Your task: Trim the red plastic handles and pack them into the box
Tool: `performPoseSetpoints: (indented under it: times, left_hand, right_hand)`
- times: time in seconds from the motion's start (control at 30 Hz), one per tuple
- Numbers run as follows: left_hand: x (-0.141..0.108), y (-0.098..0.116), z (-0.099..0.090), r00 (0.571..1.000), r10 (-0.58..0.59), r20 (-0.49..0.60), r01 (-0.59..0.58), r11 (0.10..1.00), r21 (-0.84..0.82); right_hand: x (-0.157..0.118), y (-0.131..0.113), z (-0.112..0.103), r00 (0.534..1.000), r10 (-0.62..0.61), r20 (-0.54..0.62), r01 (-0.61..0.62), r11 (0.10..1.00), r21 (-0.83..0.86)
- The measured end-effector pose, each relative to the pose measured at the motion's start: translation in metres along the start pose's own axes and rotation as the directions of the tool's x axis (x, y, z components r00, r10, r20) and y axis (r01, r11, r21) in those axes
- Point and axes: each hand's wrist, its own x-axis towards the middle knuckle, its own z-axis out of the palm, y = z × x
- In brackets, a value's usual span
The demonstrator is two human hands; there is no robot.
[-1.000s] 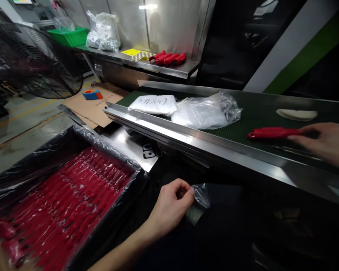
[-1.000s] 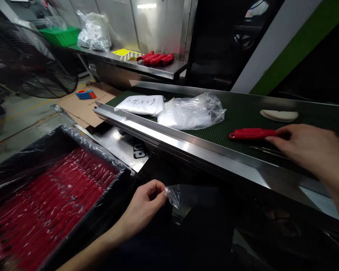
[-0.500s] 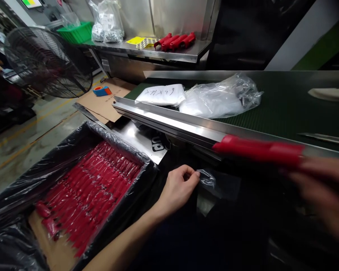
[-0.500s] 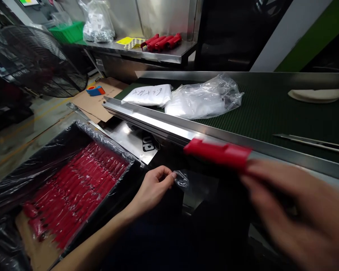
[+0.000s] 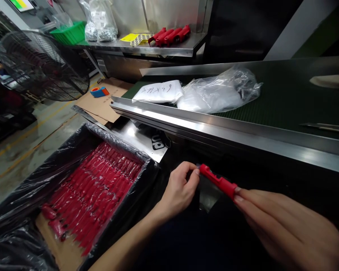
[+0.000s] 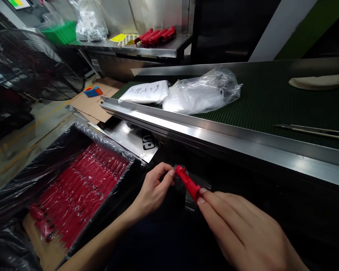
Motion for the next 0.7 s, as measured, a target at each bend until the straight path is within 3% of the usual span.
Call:
performPoseSetpoints:
  times: [0.1, 0.23, 0.33, 0.4, 0.47, 0.5, 0.53, 0.57, 0.63, 0.67, 0.7]
  left_hand:
    - [-0.001, -0.007, -0.001, 0.993, 0.115, -0.006, -0.114, 0.991, 0.063]
    - [-0.004, -0.023, 0.000, 0.955, 0.280, 0.103, -0.293, 0.943, 0.158]
    - [-0.009, -0.035, 0.003, 0.922, 0.366, 0.123, -0.385, 0.898, 0.212]
    - [-0.013, -0.040, 0.007, 0.909, 0.409, 0.078, -0.415, 0.878, 0.238]
    - [-0.016, -0.042, 0.011, 0.896, 0.444, 0.017, -0.432, 0.864, 0.258]
    - [-0.017, -0.042, 0.013, 0.890, 0.456, -0.016, -0.436, 0.860, 0.267]
    - [-0.018, -0.042, 0.015, 0.884, 0.465, -0.049, -0.436, 0.857, 0.276]
    - [-0.019, -0.042, 0.017, 0.878, 0.472, -0.080, -0.434, 0.855, 0.284]
    - [-0.020, -0.042, 0.019, 0.866, 0.485, -0.121, -0.434, 0.850, 0.300]
    - [-0.020, -0.042, 0.020, 0.862, 0.491, -0.130, -0.435, 0.846, 0.309]
    - [-0.019, -0.043, 0.021, 0.858, 0.496, -0.134, -0.437, 0.842, 0.317]
  right_hand:
    - [-0.001, -0.003, 0.007, 0.975, -0.186, 0.121, 0.189, 0.982, -0.012]
    - [0.001, -0.005, 0.022, 0.975, -0.197, 0.104, 0.205, 0.976, -0.074]
    - [0.001, -0.009, 0.037, 0.993, -0.108, 0.054, 0.112, 0.991, -0.078]
    - [0.001, -0.016, 0.048, 0.998, 0.012, -0.060, -0.014, 0.999, -0.033]
    - [0.001, -0.027, 0.061, 0.961, 0.187, -0.206, -0.186, 0.982, 0.024]
    - [0.002, -0.034, 0.067, 0.912, 0.308, -0.272, -0.303, 0.951, 0.062]
    - [0.002, -0.041, 0.074, 0.832, 0.450, -0.324, -0.435, 0.892, 0.123]
    - [0.002, -0.049, 0.080, 0.718, 0.603, -0.347, -0.566, 0.796, 0.214]
    - [0.002, -0.061, 0.092, 0.412, 0.865, -0.287, -0.739, 0.501, 0.451]
    - [0.002, -0.066, 0.097, 0.267, 0.939, -0.216, -0.750, 0.343, 0.566]
    - [0.002, -0.069, 0.100, 0.152, 0.977, -0.147, -0.722, 0.211, 0.659]
